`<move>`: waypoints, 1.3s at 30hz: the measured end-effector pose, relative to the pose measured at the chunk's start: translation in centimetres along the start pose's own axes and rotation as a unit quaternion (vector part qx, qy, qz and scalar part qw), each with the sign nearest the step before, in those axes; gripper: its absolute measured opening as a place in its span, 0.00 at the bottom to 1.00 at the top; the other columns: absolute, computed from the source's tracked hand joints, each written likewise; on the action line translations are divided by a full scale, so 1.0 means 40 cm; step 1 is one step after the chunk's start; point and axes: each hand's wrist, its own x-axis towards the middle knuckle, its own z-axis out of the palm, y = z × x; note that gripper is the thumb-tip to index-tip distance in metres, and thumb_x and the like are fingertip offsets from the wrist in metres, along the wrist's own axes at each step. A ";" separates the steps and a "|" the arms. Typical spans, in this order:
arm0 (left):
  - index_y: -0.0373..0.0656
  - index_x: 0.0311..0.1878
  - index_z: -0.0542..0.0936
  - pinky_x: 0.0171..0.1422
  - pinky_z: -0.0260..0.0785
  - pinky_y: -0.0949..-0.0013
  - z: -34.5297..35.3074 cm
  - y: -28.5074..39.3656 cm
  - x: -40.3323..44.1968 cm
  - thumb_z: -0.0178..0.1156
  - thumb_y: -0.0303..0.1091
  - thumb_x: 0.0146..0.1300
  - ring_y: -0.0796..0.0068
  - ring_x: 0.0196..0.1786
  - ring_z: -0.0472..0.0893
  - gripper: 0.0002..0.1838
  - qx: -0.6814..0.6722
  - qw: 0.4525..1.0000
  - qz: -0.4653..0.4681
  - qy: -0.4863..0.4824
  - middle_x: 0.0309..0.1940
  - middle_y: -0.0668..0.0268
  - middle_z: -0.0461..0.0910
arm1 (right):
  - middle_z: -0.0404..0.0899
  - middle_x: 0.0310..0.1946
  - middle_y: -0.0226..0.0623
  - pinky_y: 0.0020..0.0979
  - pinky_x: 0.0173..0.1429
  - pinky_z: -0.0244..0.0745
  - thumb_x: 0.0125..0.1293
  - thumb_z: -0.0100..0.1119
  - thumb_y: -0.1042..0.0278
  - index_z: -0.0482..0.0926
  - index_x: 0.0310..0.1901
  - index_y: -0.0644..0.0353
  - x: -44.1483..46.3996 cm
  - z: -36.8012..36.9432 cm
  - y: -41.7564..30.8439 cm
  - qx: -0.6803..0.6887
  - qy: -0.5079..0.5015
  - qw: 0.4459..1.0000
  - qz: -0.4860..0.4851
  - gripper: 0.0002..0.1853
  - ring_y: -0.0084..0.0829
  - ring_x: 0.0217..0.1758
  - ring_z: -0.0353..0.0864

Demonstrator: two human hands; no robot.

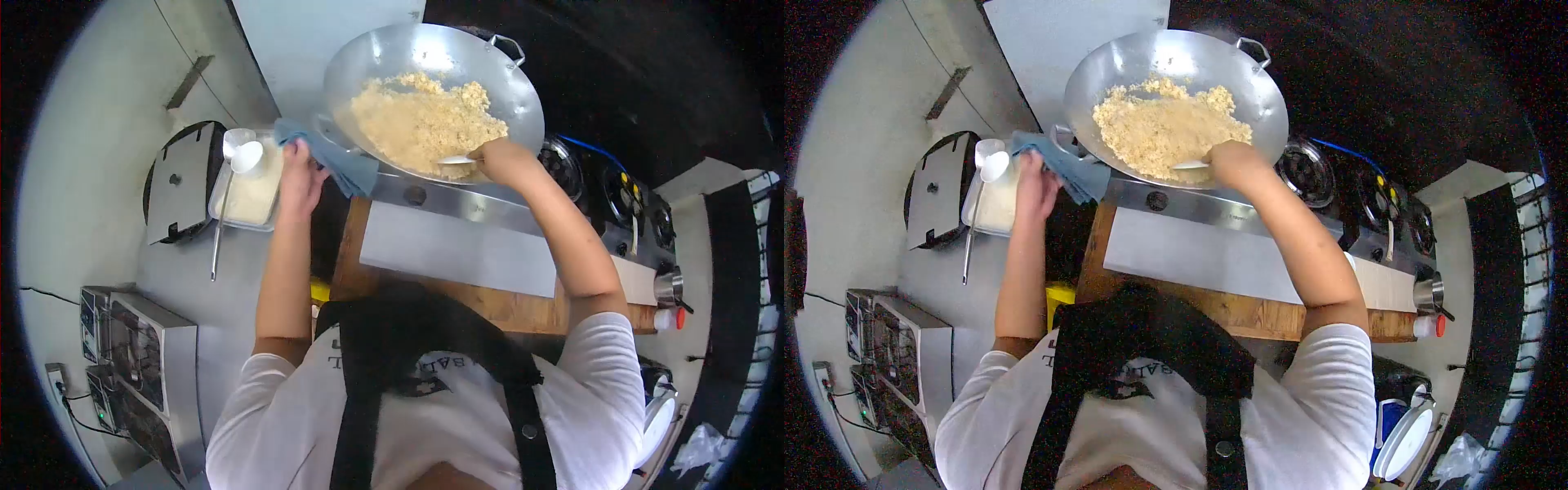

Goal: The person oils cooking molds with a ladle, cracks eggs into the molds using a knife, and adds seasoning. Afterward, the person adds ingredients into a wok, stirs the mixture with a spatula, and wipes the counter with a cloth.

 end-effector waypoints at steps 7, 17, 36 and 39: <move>0.41 0.46 0.72 0.46 0.62 0.74 0.089 -0.098 0.093 0.49 0.38 0.72 0.79 0.42 0.67 0.10 0.280 0.945 0.061 0.158 0.39 0.69 0.71 | 0.83 0.36 0.52 0.44 0.44 0.79 0.57 0.52 0.72 0.84 0.37 0.65 -0.010 -0.013 -0.047 -0.052 -0.037 0.998 -0.018 0.12 0.48 0.41 0.84; 0.42 0.40 0.71 0.40 0.60 0.76 0.069 -0.117 0.075 0.50 0.36 0.72 0.82 0.34 0.63 0.08 0.278 0.947 0.079 0.141 0.31 0.73 0.67 | 0.82 0.33 0.52 0.45 0.44 0.77 0.57 0.51 0.71 0.82 0.31 0.64 0.296 0.076 -0.092 0.044 0.093 0.994 -0.037 0.10 0.49 0.39 0.83; 0.36 0.55 0.71 0.53 0.71 0.66 0.141 -0.098 0.041 0.49 0.41 0.72 0.71 0.49 0.78 0.18 0.025 0.980 -0.007 0.197 0.48 0.60 0.76 | 0.84 0.37 0.44 0.41 0.44 0.80 0.59 0.58 0.55 0.85 0.36 0.60 0.256 -0.080 0.358 -0.186 0.034 0.965 0.183 0.16 0.41 0.42 0.85; 0.36 0.55 0.71 0.53 0.71 0.66 0.139 -0.104 0.050 0.49 0.41 0.73 0.70 0.49 0.78 0.18 0.023 0.980 0.003 0.199 0.48 0.60 0.77 | 0.84 0.40 0.43 0.43 0.48 0.78 0.56 0.58 0.54 0.85 0.36 0.58 0.349 0.019 0.350 -0.072 0.009 0.974 0.214 0.16 0.43 0.42 0.84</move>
